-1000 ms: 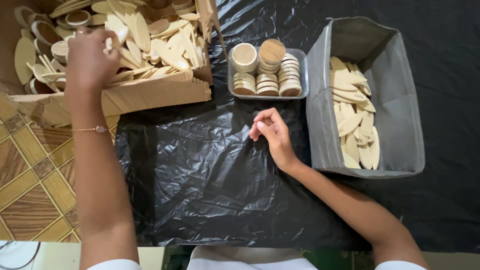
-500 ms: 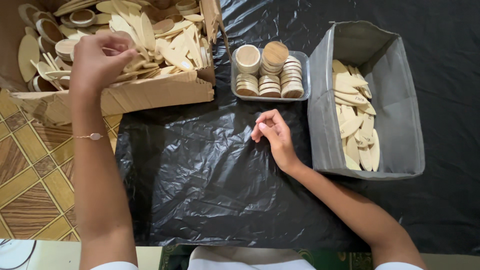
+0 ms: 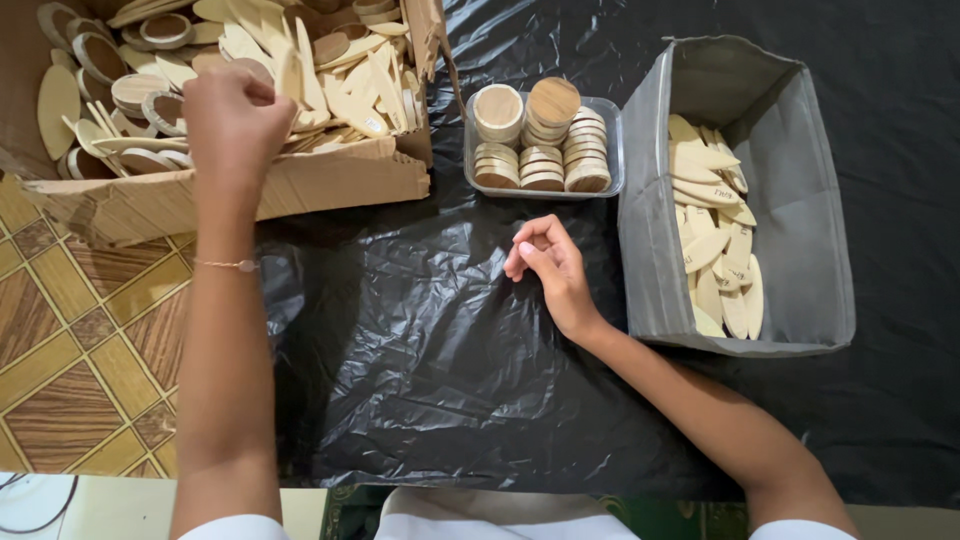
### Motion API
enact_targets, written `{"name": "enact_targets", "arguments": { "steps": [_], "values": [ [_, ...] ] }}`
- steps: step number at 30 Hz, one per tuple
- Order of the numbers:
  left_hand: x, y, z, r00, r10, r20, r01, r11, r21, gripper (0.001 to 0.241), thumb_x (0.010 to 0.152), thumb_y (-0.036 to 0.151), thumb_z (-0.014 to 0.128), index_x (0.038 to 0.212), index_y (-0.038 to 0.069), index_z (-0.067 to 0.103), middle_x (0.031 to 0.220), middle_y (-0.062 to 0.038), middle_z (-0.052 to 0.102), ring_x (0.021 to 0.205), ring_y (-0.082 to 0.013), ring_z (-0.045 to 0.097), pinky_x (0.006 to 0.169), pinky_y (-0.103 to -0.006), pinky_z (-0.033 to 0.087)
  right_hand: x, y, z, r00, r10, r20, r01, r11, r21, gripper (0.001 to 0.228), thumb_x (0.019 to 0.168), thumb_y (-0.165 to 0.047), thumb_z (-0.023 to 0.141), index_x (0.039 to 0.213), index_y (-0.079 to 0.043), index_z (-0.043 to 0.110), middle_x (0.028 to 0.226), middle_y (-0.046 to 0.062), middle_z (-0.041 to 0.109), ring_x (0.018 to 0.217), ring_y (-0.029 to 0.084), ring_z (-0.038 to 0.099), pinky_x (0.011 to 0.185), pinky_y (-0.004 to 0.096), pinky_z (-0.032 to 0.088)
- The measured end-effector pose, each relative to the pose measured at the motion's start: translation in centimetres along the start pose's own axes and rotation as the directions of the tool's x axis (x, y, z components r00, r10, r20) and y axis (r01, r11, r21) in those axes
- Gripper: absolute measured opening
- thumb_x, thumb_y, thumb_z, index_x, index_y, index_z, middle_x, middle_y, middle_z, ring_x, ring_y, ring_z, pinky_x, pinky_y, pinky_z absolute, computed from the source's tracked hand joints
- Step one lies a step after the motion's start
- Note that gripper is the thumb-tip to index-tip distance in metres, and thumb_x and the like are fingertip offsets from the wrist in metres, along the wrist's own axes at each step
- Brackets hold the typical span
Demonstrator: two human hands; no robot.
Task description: The person sorts various wooden blanks by hand, picking them from a large cardboard box and placing them into a small transparent container or a larger grey fabric bin on a table.
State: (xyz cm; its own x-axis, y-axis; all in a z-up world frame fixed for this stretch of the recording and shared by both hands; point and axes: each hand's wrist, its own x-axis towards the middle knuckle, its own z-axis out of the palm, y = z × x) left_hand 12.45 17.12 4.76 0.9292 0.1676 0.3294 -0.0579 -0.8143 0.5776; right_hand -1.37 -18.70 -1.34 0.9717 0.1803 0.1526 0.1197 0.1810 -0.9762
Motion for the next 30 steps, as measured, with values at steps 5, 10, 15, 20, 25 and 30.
{"name": "enact_targets", "arguments": {
  "steps": [5, 10, 15, 20, 25, 30],
  "values": [
    [-1.0, 3.8, -0.7, 0.998, 0.065, 0.021, -0.059, 0.974, -0.22, 0.013, 0.078, 0.005, 0.073, 0.086, 0.005, 0.082, 0.073, -0.006, 0.074, 0.064, -0.0081, 0.067, 0.043, -0.0217, 0.046, 0.1, 0.3, -0.1, 1.0, -0.018, 0.004, 0.018, 1.0, 0.019, 0.013, 0.103, -0.019, 0.056, 0.105, -0.007, 0.053, 0.081, 0.011, 0.065, 0.073, 0.017, 0.062, 0.067, 0.028, 0.051],
    [-4.2, 9.5, -3.3, 0.935, 0.318, -0.155, -0.352, 0.791, -0.5, 0.006, 0.099, -0.01, 0.069, 0.104, -0.014, 0.071, 0.093, -0.025, 0.072, 0.077, -0.0279, 0.077, 0.063, -0.0291, 0.07, 0.1, 0.3, -0.1, 1.0, 0.002, -0.016, -0.002, 1.0, 0.002, 0.013, 0.102, -0.02, 0.057, 0.104, -0.007, 0.054, 0.08, 0.01, 0.067, 0.072, 0.016, 0.063, 0.067, 0.028, 0.052],
    [-9.3, 10.0, 0.3, 0.661, 0.626, -0.414, -0.748, 0.598, -0.289, 0.015, 0.088, -0.018, 0.079, 0.094, -0.006, 0.074, 0.095, -0.023, 0.074, 0.082, -0.0317, 0.072, 0.072, -0.0353, 0.062, 0.3, 1.6, -0.7, 1.0, 0.001, -0.023, 0.0, 0.999, 0.037, 0.016, 0.104, -0.02, 0.054, 0.106, -0.004, 0.055, 0.079, 0.014, 0.067, 0.071, 0.018, 0.065, 0.067, 0.029, 0.055],
    [-12.9, 12.0, 2.7, 0.413, 0.788, -0.457, -0.905, 0.413, -0.106, 0.01, 0.089, -0.005, 0.077, 0.088, 0.005, 0.08, 0.097, -0.018, 0.076, 0.087, -0.034, 0.077, 0.077, -0.043, 0.066, 0.0, 1.7, -0.7, 1.0, 0.001, -0.022, 0.001, 0.997, 0.082, 0.047, 0.105, -0.038, 0.047, 0.12, 0.004, 0.058, 0.078, 0.019, 0.07, 0.072, 0.019, 0.07, 0.069, 0.03, 0.057],
    [-14.0, 10.8, 6.6, 0.526, 0.766, -0.369, -0.848, 0.439, -0.298, 0.014, 0.098, 0.007, 0.064, 0.103, 0.002, 0.077, 0.113, -0.02, 0.072, 0.102, -0.0388, 0.072, 0.094, -0.0492, 0.06, 0.1, 1.6, -0.7, 0.993, -0.05, -0.11, 0.05, 0.999, -0.005, 0.028, 0.098, -0.01, 0.064, 0.119, 0.008, 0.066, 0.083, 0.023, 0.073, 0.073, 0.019, 0.072, 0.067, 0.027, 0.062],
    [-15.9, 11.3, 7.1, 0.879, 0.474, -0.042, -0.335, 0.554, -0.762, 0.034, 0.089, 0.001, 0.074, 0.122, -0.001, 0.071, 0.122, -0.021, 0.068, 0.106, -0.0374, 0.072, 0.086, -0.043, 0.061, 0.4, 1.2, -0.7, 0.982, -0.017, -0.189, 0.013, 1.0, -0.027, 0.027, 0.099, -0.009, 0.064, 0.12, 0.007, 0.068, 0.077, 0.017, 0.07, 0.068, 0.013, 0.067, 0.066, 0.023, 0.06]
  ]
}}
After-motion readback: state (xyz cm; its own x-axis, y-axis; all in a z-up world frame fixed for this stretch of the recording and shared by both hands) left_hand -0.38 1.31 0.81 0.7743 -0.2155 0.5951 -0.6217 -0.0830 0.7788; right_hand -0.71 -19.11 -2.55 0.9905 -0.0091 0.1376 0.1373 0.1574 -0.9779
